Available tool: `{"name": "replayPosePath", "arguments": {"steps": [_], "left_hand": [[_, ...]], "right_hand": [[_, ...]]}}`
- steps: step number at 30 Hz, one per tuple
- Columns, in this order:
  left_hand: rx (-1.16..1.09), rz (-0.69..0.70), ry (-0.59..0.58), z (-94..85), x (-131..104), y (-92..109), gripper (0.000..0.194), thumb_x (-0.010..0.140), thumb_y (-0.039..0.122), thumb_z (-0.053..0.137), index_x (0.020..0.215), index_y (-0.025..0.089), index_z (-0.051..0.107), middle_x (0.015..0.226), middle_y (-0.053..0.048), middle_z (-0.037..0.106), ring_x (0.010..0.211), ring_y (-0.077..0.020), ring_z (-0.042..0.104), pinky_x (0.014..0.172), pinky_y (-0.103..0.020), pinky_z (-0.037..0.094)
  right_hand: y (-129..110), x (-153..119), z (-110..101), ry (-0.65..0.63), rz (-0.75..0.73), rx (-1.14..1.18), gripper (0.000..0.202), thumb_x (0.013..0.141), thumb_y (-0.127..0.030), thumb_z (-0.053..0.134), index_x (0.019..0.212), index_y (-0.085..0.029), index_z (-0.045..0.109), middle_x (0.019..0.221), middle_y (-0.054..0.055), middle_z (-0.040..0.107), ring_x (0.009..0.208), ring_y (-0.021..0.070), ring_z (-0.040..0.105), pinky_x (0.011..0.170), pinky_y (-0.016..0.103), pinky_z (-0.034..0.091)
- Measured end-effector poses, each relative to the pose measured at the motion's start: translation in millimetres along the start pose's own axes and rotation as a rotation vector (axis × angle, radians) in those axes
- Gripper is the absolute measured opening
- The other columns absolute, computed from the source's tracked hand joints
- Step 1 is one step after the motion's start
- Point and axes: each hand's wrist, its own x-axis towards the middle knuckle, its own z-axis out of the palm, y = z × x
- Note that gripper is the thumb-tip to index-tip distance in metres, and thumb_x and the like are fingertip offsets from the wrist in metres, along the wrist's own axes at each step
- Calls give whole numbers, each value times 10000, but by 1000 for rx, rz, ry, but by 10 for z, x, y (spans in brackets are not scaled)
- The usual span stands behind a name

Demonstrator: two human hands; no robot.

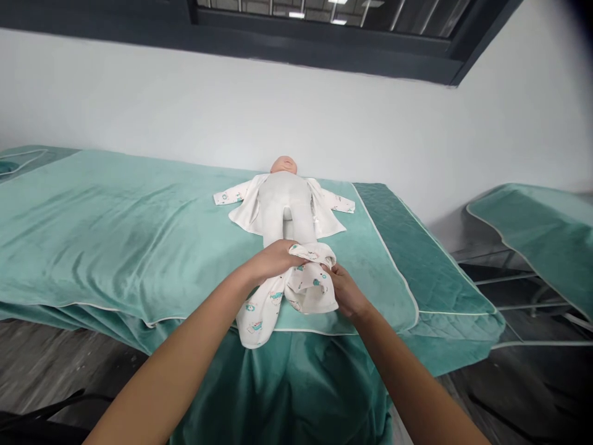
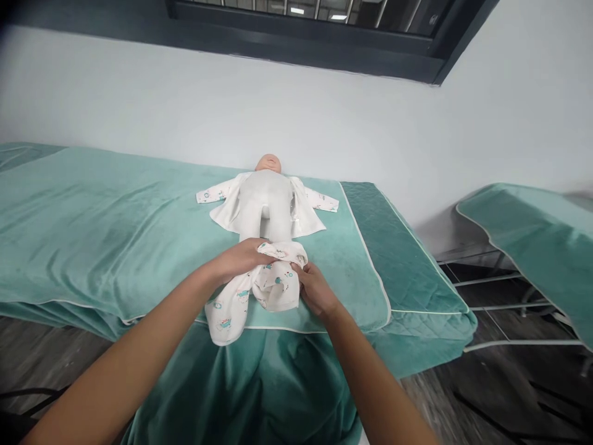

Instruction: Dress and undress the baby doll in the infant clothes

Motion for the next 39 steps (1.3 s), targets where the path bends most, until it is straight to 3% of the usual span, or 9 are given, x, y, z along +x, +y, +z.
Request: {"name": "replayPosePath", "arguments": {"steps": [5, 9, 16, 21, 27, 30, 33, 36, 39], "left_hand": [[-195, -46, -76, -64, -34, -36, 366, 737, 341, 767, 1056, 175, 695, 1130, -71, 702, 1050, -237, 632, 867, -315, 464], [-184, 6, -155, -108, -70, -38, 387, 731, 295, 782, 1091, 196, 679, 1148, -57, 672, 1084, -229, 606, 883, -311, 447], [-200, 113, 30, -2, 99, -28, 311, 738, 232, 699, 1043, 177, 669, 1061, -42, 675, 997, -218, 616, 868, -315, 437], [-31, 153, 206, 20, 259, 16, 213, 716, 206, 639, 923, 158, 658, 933, -29, 657, 912, -201, 603, 812, -300, 434], [78, 124, 352, -24, 292, 141, 142, 696, 186, 631, 837, 167, 631, 802, 0, 621, 791, -178, 586, 716, -291, 441], [-75, 29, 338, -60, 252, 274, 153, 683, 168, 657, 832, 172, 622, 767, -1, 616, 718, -173, 594, 658, -296, 450], [-329, -85, 234, -80, 246, 382, 221, 686, 174, 700, 896, 171, 630, 796, -34, 652, 692, -193, 627, 627, -321, 477], [-484, -101, 156, -82, 325, 373, 262, 699, 204, 729, 941, 162, 638, 856, -69, 689, 740, -215, 659, 679, -355, 515], [-391, -13, 266, -93, 447, 269, 235, 715, 224, 722, 929, 166, 643, 872, -56, 696, 806, -220, 667, 734, -349, 515]], "right_hand": [[-2, -17, -42, -64, -39, 48, 303, 615, -349, 876, 805, -182, 710, 643, 8, 680, 552, 130, 562, 542, 250, 436], [7, -15, -62, -40, -60, 83, 298, 624, -284, 864, 875, -207, 723, 749, 6, 721, 616, 142, 607, 638, 277, 498], [23, 41, -59, -7, -93, 160, 314, 653, -253, 836, 946, -237, 724, 887, 5, 759, 731, 164, 679, 694, 283, 554], [73, 137, -72, 8, -109, 149, 355, 667, -238, 827, 996, -224, 695, 884, 25, 761, 839, 209, 711, 773, 338, 573], [-18, 353, 0, 24, -218, 88, 505, 764, -401, 775, 1218, -232, 632, 1095, 64, 746, 973, 238, 701, 835, 375, 567], [-93, 475, 30, 17, -257, 82, 490, 763, -405, 770, 1206, -244, 634, 1101, 52, 742, 962, 230, 695, 823, 360, 561], [-131, 538, 13, 28, -219, 91, 414, 745, -386, 777, 1116, -243, 662, 1023, 39, 750, 886, 212, 693, 765, 330, 556], [-143, 536, -28, 38, -163, 126, 373, 756, -436, 752, 1059, -233, 675, 988, 41, 749, 877, 216, 692, 758, 328, 552], [-139, 527, -48, 34, -145, 139, 362, 767, -463, 741, 1032, -223, 687, 1032, 53, 747, 956, 242, 693, 824, 350, 558]]}}
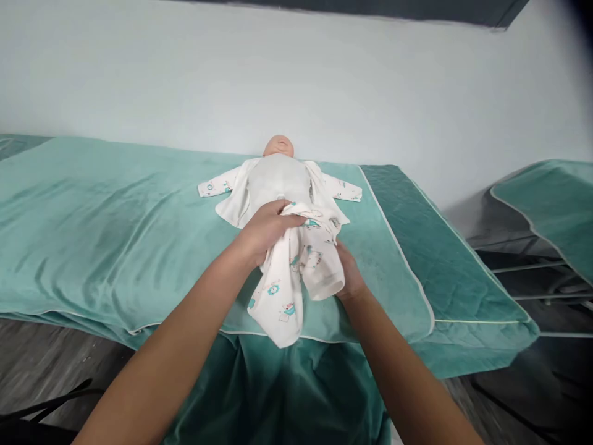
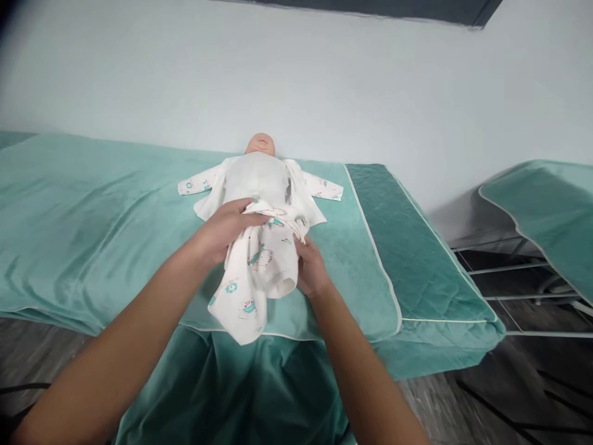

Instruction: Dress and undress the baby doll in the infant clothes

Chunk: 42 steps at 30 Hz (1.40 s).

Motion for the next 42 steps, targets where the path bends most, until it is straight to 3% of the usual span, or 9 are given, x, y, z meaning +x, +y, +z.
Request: {"name": "replayPosePath", "arguments": {"steps": [3, 11, 22, 27, 30, 34, 38, 40, 42], "left_hand": [[195, 161, 130, -37, 114, -86, 197, 730, 218, 698, 916, 170, 655, 891, -30, 689, 854, -204, 649, 786, -324, 493], [473, 301, 200, -24, 398, -117, 138, 751, 214, 650, 874, 155, 635, 875, -15, 657, 876, -187, 600, 830, -307, 451], [548, 413, 251, -163, 589, -55, 178, 693, 160, 604, 869, 176, 626, 865, 1, 648, 868, -179, 574, 838, -291, 443], [500, 441, 312, -197, 614, -1, 227, 678, 153, 601, 900, 181, 644, 918, -3, 663, 890, -180, 578, 845, -286, 445], [436, 386, 235, -258, 557, -23, 226, 691, 213, 630, 915, 184, 642, 903, 1, 645, 868, -175, 575, 799, -274, 450], [256, 300, 108, -399, 450, -109, 287, 664, 256, 684, 940, 200, 633, 853, 17, 605, 769, -148, 555, 672, -241, 424], [114, 274, 91, -490, 452, -222, 349, 650, 293, 694, 985, 218, 633, 819, 20, 598, 717, -143, 552, 635, -244, 421], [96, 280, 126, -508, 482, -290, 338, 665, 324, 670, 984, 220, 635, 820, 12, 608, 717, -149, 558, 644, -253, 435], [92, 301, 188, -519, 510, -363, 301, 678, 335, 653, 955, 221, 636, 813, 10, 608, 713, -150, 555, 639, -254, 436]], "right_hand": [[35, 20, 3, -9, 15, 9, 373, 769, -460, 754, 1049, -222, 690, 1111, 63, 738, 1061, 263, 679, 902, 379, 558], [53, 55, 80, 100, -36, 28, 416, 767, -438, 765, 1117, -255, 637, 1185, 42, 715, 1125, 245, 655, 916, 374, 570], [8, 556, 52, 198, -324, -316, 491, 869, -466, 632, 1313, -271, 551, 1410, 31, 574, 1315, 202, 508, 1130, 368, 390], [36, 717, 26, 218, -405, -429, 384, 891, -455, 598, 1221, -262, 584, 1323, 35, 611, 1270, 197, 515, 1116, 346, 368], [26, 709, -9, 209, -412, -412, 303, 859, -408, 647, 1118, -261, 591, 1131, 23, 653, 1090, 199, 575, 984, 337, 451], [-191, 653, 34, 22, -471, -518, 292, 842, -363, 695, 1096, -258, 597, 1038, 17, 625, 991, 187, 571, 903, 309, 458], [-590, 763, 279, -191, -536, -762, 320, 787, -393, 765, 1043, -242, 646, 1067, 21, 617, 1024, 200, 552, 895, 312, 448], [-759, 877, 420, -323, -457, -843, 337, 737, -403, 810, 989, -229, 669, 982, 2, 629, 928, 181, 558, 804, 288, 453], [-861, 986, 522, -489, -278, -905, 311, 716, -423, 826, 877, -198, 684, 794, -24, 603, 745, 135, 530, 665, 251, 419]]}}
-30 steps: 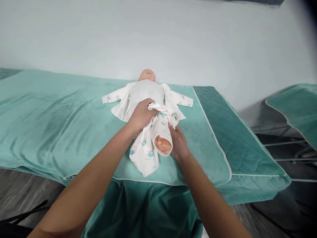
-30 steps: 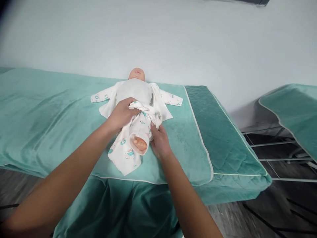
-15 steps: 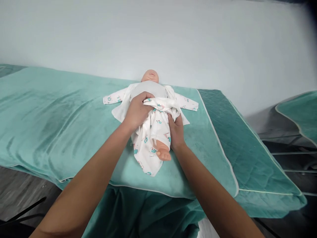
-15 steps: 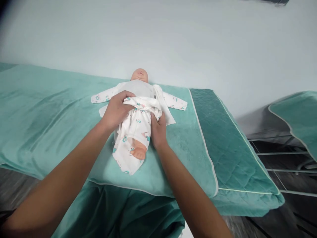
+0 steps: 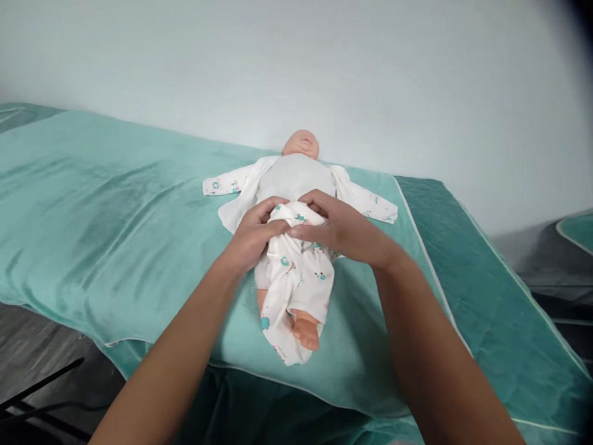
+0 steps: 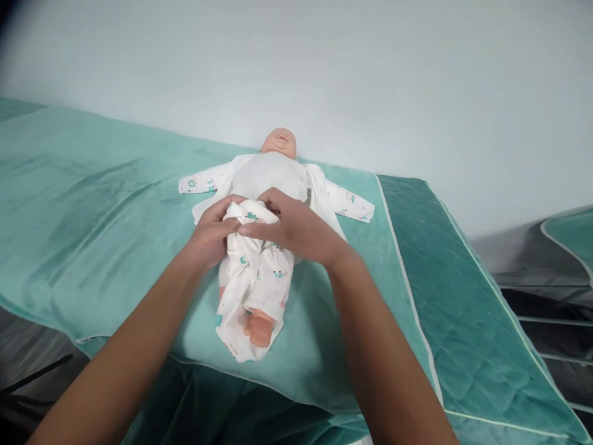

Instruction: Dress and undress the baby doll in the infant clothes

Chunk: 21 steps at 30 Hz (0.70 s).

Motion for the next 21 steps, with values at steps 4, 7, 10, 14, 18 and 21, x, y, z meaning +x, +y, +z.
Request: {"name": "replayPosePath", "arguments": {"steps": [4, 7, 10, 14, 18, 21], "left_hand": [[19, 40, 64, -11, -14, -79, 220, 711, 329, 672, 894, 216, 623, 791, 22, 590, 723, -145, 552, 639, -246, 429], [71, 23, -77, -27, -28, -27, 249, 768, 394, 700, 905, 201, 621, 822, 9, 606, 773, -159, 578, 670, -254, 442], [105, -57, -271, -50, -43, 43, 373, 756, 443, 754, 1003, 185, 646, 940, -30, 661, 855, -195, 620, 722, -281, 476], [-28, -109, -204, -77, -66, 0, 437, 751, 511, 760, 1017, 175, 674, 952, -59, 701, 866, -230, 661, 731, -315, 508], [-237, -31, -23, -89, -62, -137, 450, 742, 528, 761, 1026, 189, 672, 920, -51, 719, 864, -242, 689, 733, -326, 529], [-279, 4, 33, -83, -59, -189, 413, 743, 504, 768, 979, 176, 682, 900, -49, 724, 833, -232, 694, 697, -309, 530]], "right_hand": [[61, 105, 1, -167, 103, 146, 307, 726, -421, 819, 714, -166, 647, 640, -39, 525, 603, 98, 477, 559, 233, 366], [214, 72, 77, -28, 95, 387, 313, 768, -427, 783, 688, -186, 601, 650, -31, 548, 582, 100, 499, 541, 233, 395], [327, 43, 166, 162, 112, 552, 373, 802, -482, 737, 656, -215, 522, 602, -35, 518, 517, 101, 468, 484, 230, 396], [345, 28, 228, 171, 141, 647, 387, 756, -526, 768, 693, -232, 523, 585, -43, 488, 515, 109, 464, 477, 230, 410], [237, 19, 203, -119, 131, 593, 421, 648, -491, 853, 890, -202, 668, 748, -13, 628, 655, 148, 588, 575, 256, 470], [152, 14, 164, -358, 126, 342, 404, 630, -408, 875, 924, -177, 721, 832, 1, 688, 739, 177, 629, 634, 269, 486]]}}
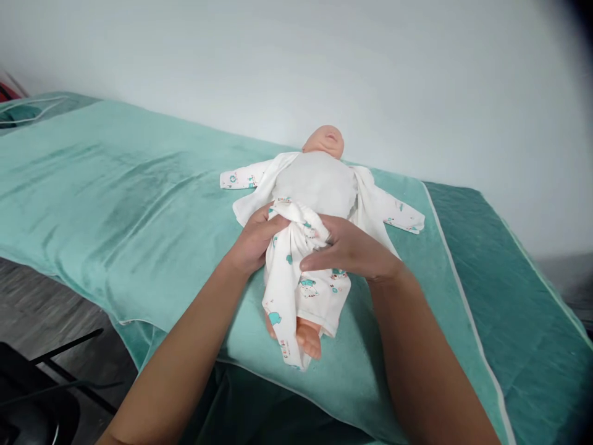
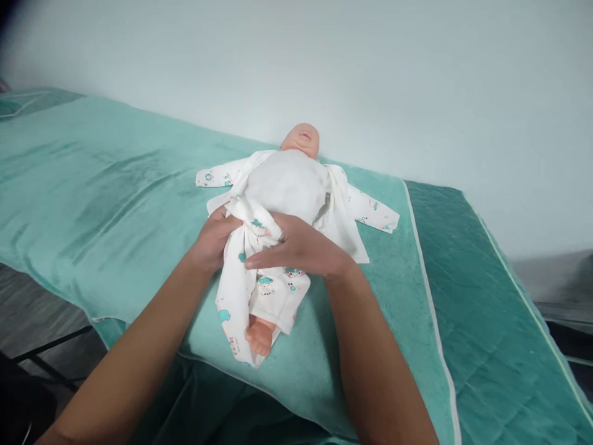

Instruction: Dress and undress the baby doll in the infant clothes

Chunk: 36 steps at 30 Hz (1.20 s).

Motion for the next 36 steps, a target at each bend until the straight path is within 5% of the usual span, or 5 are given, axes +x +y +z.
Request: {"name": "replayPosePath", "arguments": {"steps": [5, 14, 21, 28, 36], "left_hand": [[38, 3, 47, 10, -49, 2, 369, 765, 483, 765, 939, 164, 705, 849, -29, 715, 774, -188, 674, 690, -275, 522], [204, -121, -292, -112, -41, 108, 414, 685, 333, 857, 1027, 152, 710, 949, -63, 733, 826, -211, 681, 712, -286, 523], [-84, -37, -140, -40, -48, 20, 411, 792, 410, 770, 1108, 158, 692, 972, -89, 750, 866, -254, 721, 765, -344, 559], [-68, -1, 24, -42, -16, -3, 468, 716, 461, 820, 1052, 160, 696, 928, -62, 749, 891, -257, 718, 793, -353, 560], [64, 2, -25, -44, -43, -16, 444, 749, 514, 777, 1007, 162, 697, 925, -57, 734, 846, -216, 687, 736, -301, 530]], "right_hand": [[49, -29, 21, 23, 66, -25, 273, 726, -388, 819, 857, -166, 727, 814, 12, 712, 746, 180, 648, 656, 277, 501], [132, 63, 179, 384, -27, 356, 359, 744, -448, 802, 973, -186, 713, 923, 49, 741, 794, 194, 688, 699, 297, 549], [142, 27, 94, 263, 26, 312, 379, 742, -399, 816, 1028, -170, 721, 913, 46, 739, 784, 182, 675, 696, 286, 529], [45, -4, -1, -64, 91, -17, 303, 713, -354, 836, 936, -166, 753, 881, 13, 730, 808, 176, 650, 696, 263, 491], [152, -27, 44, 48, 44, 223, 260, 751, -313, 808, 970, -183, 754, 911, 17, 753, 815, 168, 682, 755, 279, 525]]}}
